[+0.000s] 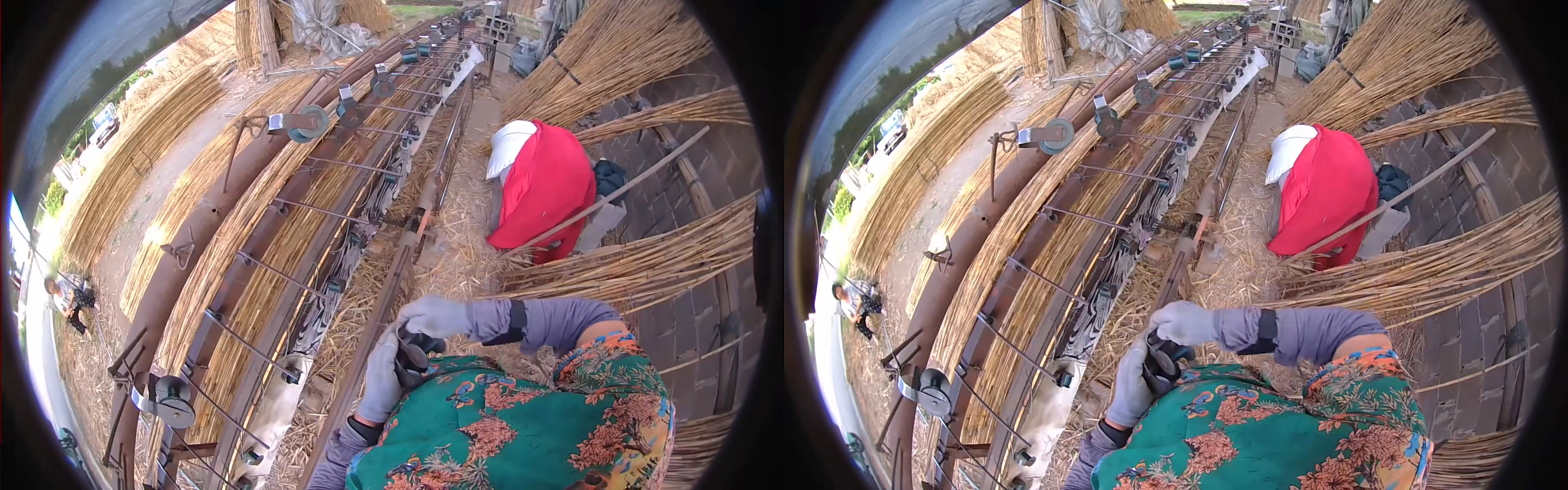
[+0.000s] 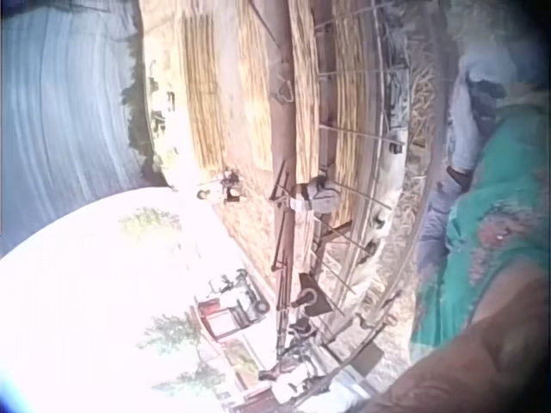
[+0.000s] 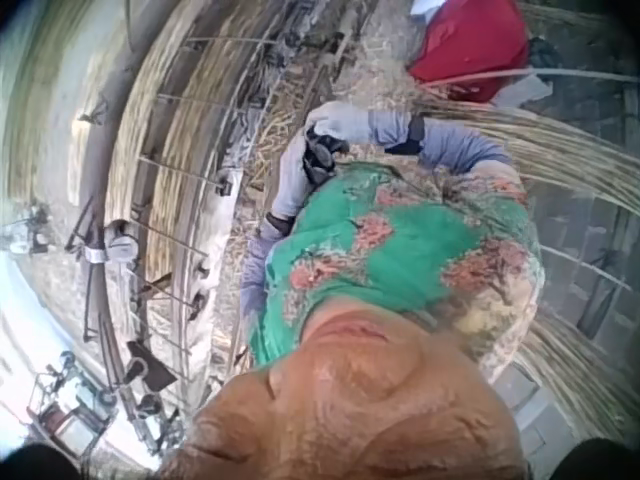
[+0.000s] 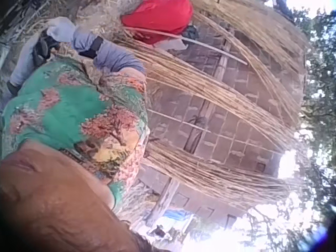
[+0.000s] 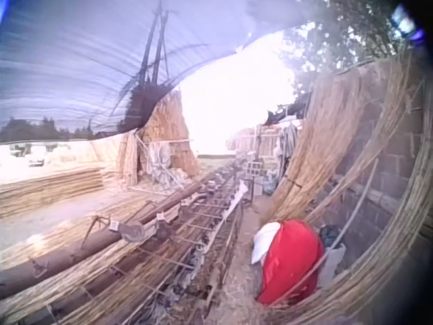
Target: Thread wire through a large metal frame to bind and secure bundles of reeds for mat or screen construction.
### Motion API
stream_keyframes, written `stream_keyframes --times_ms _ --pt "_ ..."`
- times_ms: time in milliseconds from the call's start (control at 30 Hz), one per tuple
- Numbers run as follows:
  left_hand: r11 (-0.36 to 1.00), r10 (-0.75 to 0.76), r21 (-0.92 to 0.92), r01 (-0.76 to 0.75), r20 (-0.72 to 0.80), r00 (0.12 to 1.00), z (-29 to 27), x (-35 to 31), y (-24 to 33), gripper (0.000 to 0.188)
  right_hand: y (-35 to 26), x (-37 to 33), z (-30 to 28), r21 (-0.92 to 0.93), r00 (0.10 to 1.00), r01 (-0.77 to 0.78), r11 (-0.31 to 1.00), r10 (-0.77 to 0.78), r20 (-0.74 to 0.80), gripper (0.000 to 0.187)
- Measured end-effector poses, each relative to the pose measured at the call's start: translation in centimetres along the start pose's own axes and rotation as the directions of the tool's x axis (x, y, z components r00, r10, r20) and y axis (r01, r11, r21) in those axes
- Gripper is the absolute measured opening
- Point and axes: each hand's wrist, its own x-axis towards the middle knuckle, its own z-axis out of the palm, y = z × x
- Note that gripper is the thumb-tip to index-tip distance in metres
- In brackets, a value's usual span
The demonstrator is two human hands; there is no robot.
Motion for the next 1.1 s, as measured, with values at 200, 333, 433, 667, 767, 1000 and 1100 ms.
stream_keyframes --times_ms 200,333,433,667,767,1000,1100 --pt "0.983 -0.181 0.061 0.175 0.125 0.975 1.1 0.8 -3.4 0.048 -0.2 -7.8 1.0 0.068 0.973 -0.231 0.971 0.228 0.044 0.032" --pt "0.991 0.022 0.129 -0.029 0.059 0.998 1.1 0.4 -3.8 0.049 -1.4 -7.2 1.0 0.313 0.988 -0.153 0.937 0.144 0.049 0.028" --pt "0.656 0.421 0.668 -0.351 0.062 0.905 0.6 0.5 -2.7 0.058 -3.3 -5.9 1.2 0.759 0.972 -0.213 0.615 0.054 0.229 0.051" --pt "0.521 0.213 0.82 -0.238 0.145 0.966 -0.7 0.2 3.1 0.064 -1.9 -0.4 0.4 0.595 0.839 -0.363 0.717 -0.026 0.544 0.085" --pt "0.184 -0.072 0.964 -0.193 0.209 0.975 -3.9 0.1 6.4 0.054 -1.0 -0.2 -1.5 0.465 0.765 -0.427 0.776 0.036 0.644 0.059" --pt "-0.391 0.381 0.92 0.0 0.162 0.91 -13.3 1.1 14.3 0.03 0.4 -1.4 -3.6 0.491 0.817 -0.482 0.726 0.17 0.552 0.039" --pt "-0.306 -0.089 0.952 -0.005 -0.023 0.996 -12.9 1.7 13.0 0.031 2.4 0.0 -2.7 0.549 0.853 -0.503 0.667 0.28 0.44 0.033"
